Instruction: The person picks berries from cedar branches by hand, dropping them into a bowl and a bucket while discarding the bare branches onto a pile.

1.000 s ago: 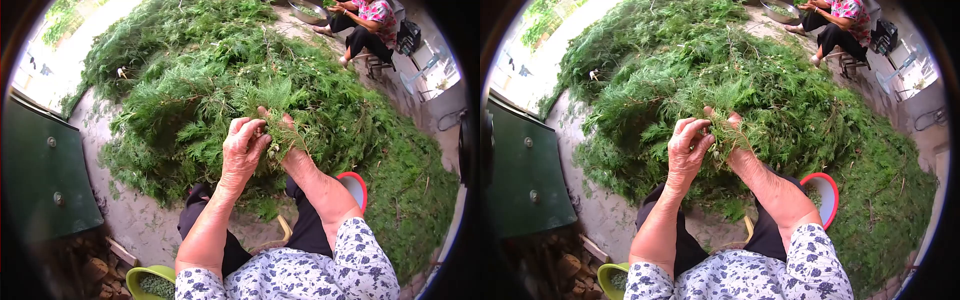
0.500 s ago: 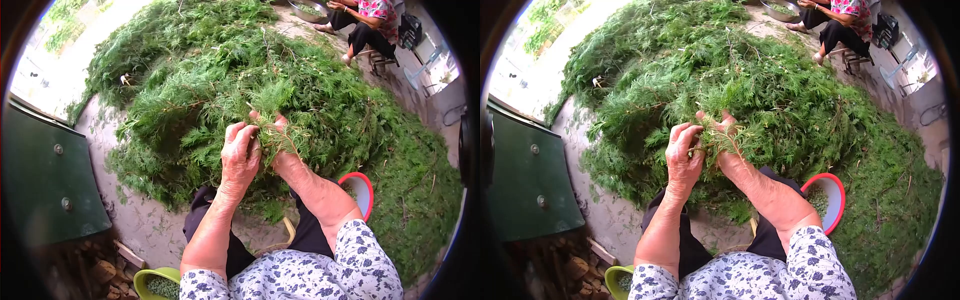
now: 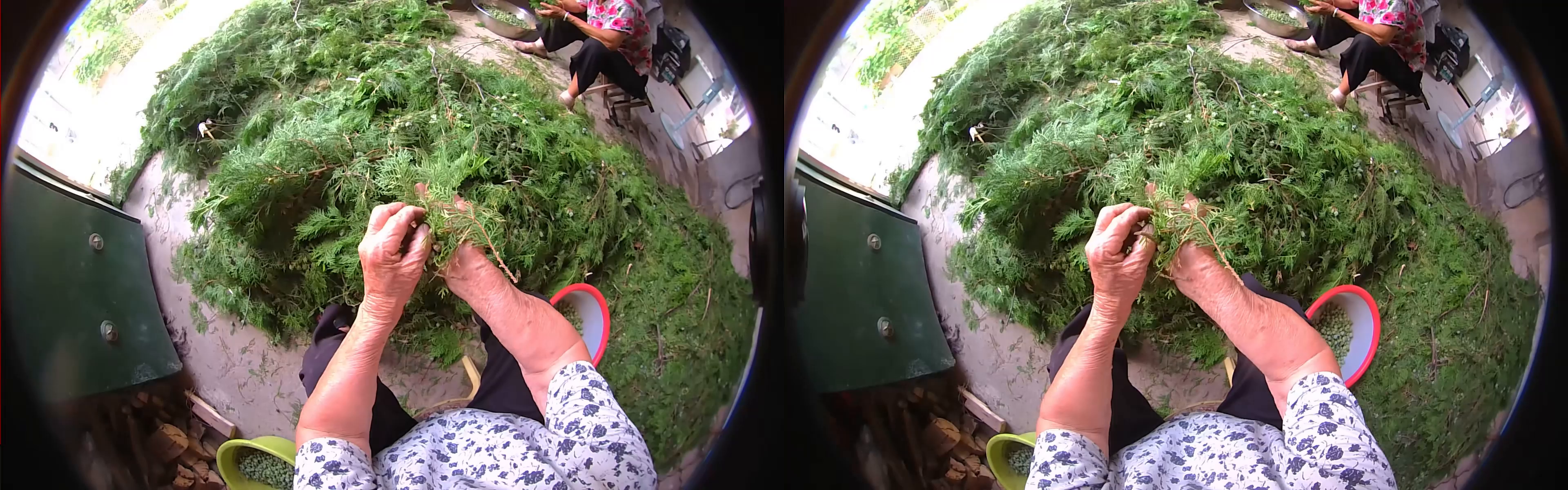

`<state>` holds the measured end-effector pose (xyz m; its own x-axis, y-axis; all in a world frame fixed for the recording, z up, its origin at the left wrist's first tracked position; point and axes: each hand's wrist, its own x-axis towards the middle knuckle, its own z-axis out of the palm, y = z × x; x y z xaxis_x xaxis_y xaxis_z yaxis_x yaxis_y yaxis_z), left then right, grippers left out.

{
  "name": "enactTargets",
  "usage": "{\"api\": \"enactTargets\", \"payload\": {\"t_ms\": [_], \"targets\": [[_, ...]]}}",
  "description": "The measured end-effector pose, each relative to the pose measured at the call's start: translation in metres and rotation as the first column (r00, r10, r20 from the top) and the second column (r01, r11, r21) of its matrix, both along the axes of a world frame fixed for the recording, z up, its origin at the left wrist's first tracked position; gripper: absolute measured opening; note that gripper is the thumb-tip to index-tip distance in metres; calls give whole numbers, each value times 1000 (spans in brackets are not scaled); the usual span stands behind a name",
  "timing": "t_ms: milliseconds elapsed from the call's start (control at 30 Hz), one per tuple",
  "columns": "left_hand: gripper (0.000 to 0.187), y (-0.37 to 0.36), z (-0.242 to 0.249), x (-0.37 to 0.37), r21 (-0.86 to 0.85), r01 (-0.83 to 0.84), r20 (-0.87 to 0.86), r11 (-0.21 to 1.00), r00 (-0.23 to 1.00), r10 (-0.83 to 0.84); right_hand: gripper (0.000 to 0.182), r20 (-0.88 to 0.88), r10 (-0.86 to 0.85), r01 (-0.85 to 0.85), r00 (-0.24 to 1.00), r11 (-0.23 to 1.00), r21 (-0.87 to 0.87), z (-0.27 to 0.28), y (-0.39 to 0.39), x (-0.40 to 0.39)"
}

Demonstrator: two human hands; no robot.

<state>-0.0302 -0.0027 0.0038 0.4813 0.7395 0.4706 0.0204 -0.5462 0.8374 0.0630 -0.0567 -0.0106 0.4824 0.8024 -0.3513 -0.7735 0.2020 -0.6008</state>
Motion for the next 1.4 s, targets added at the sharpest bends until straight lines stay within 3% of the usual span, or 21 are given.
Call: {"api": "enactTargets", "payload": {"t_ms": [67, 167, 267, 433, 467, 500, 567, 633, 700, 867, 900, 933, 1000, 1033, 1100, 1133, 1167, 1200, 1233, 1300, 1400], "targets": [[24, 1, -1, 1, 45, 51, 23, 998, 998, -52, 42, -98, -13, 15, 995, 1000, 17, -3, 3, 5], [29, 0, -5, 2, 15, 75, 8, 997, 997, -75, 42, -49, -44, 43, 998, 999, -30, -3, 7, 9], [28, 7, -6, -1, 146, 97, -104, 985, 991, -82, 45, -51, -49, 49, 998, 999, 6, -1, 4, 5], [23, 5, -2, -3, 75, 21, -43, 997, 999, -18, 46, -22, -81, 81, 996, 997, -4, -3, -3, 9], [20, 6, -1, -5, -247, 121, 89, 961, 991, -102, 48, -19, 83, -81, 996, 993, 82, -11, -8, 17], [18, 6, -1, -6, -526, 247, 240, 814, 961, -137, 49, -2, 243, -239, 970, 957, 166, -9, -8, 20], [17, 8, 0, -4, -747, 350, 413, 565, 911, -19, 52, -37, 222, -217, 974, 971, 95, -1, -4, 16], [16, 8, -1, -3, -654, 315, 329, 688, 937, -116, 51, 54, 124, -118, 991, 987, -107, 14, -4, 9], [24, 7, -6, -3, -258, 192, 132, 947, 978, -163, 51, 80, 25, -21, 997, 999, -45, 12, -3, 5], [19, 5, -6, -3, -41, 112, 99, 993, 989, -107, 45, 42, 53, -53, 998, 999, 5, 16, 0, 6], [19, 5, -5, -3, -39, 114, 98, 993, 989, -109, 42, 100, 58, -53, 993, 997, -51, 22, 2, 4], [17, 4, -4, -4, -151, 133, 127, 980, 985, -114, 35, 9, 4, -4, 1000, 999, 52, 19, 3, 1], [14, 5, -3, -5, -389, 192, 207, 901, 971, -117, 32, 107, 58, -67, 992, 995, 75, 23, 0, 1], [14, 6, -3, -5, -390, 191, 207, 901, 971, -116, 30, 206, 111, -132, 972, 987, 91, 25, 0, 0], [9, 9, -3, -7, -634, 364, 432, 682, 898, -77, 33, 137, 66, -63, 988, 998, -30, 20, 4, 1], [12, 10, -1, -8, -731, 419, 468, 539, 882, -51, 38, 46, 122, -124, 991, 991, 48, 18, 1, 6], [12, 13, -3, -8, -731, 419, 469, 538, 882, -50, 43, -39, 183, -177, 982, 976, 130, 13, -3, 12], [14, 16, -8, -7, -762, 506, 563, 405, 826, 29, 50, -207, 307, -225, 929, 913, 341, -20, -1, 25], [16, 18, -11, -7, -761, 593, 636, 264, 762, 122, 50, -207, 302, -222, 931, 915, 336, -26, 1, 28], [17, 20, -6, -7, -748, 619, 661, 241, 728, 183, 51, -158, 209, -168, 965, 956, 240, -32, 1, 29], [17, 23, -4, -11, -750, 618, 660, 237, 725, 197, 46, -212, 231, -148, 950, 926, 348, -30, 0, 33]]}}
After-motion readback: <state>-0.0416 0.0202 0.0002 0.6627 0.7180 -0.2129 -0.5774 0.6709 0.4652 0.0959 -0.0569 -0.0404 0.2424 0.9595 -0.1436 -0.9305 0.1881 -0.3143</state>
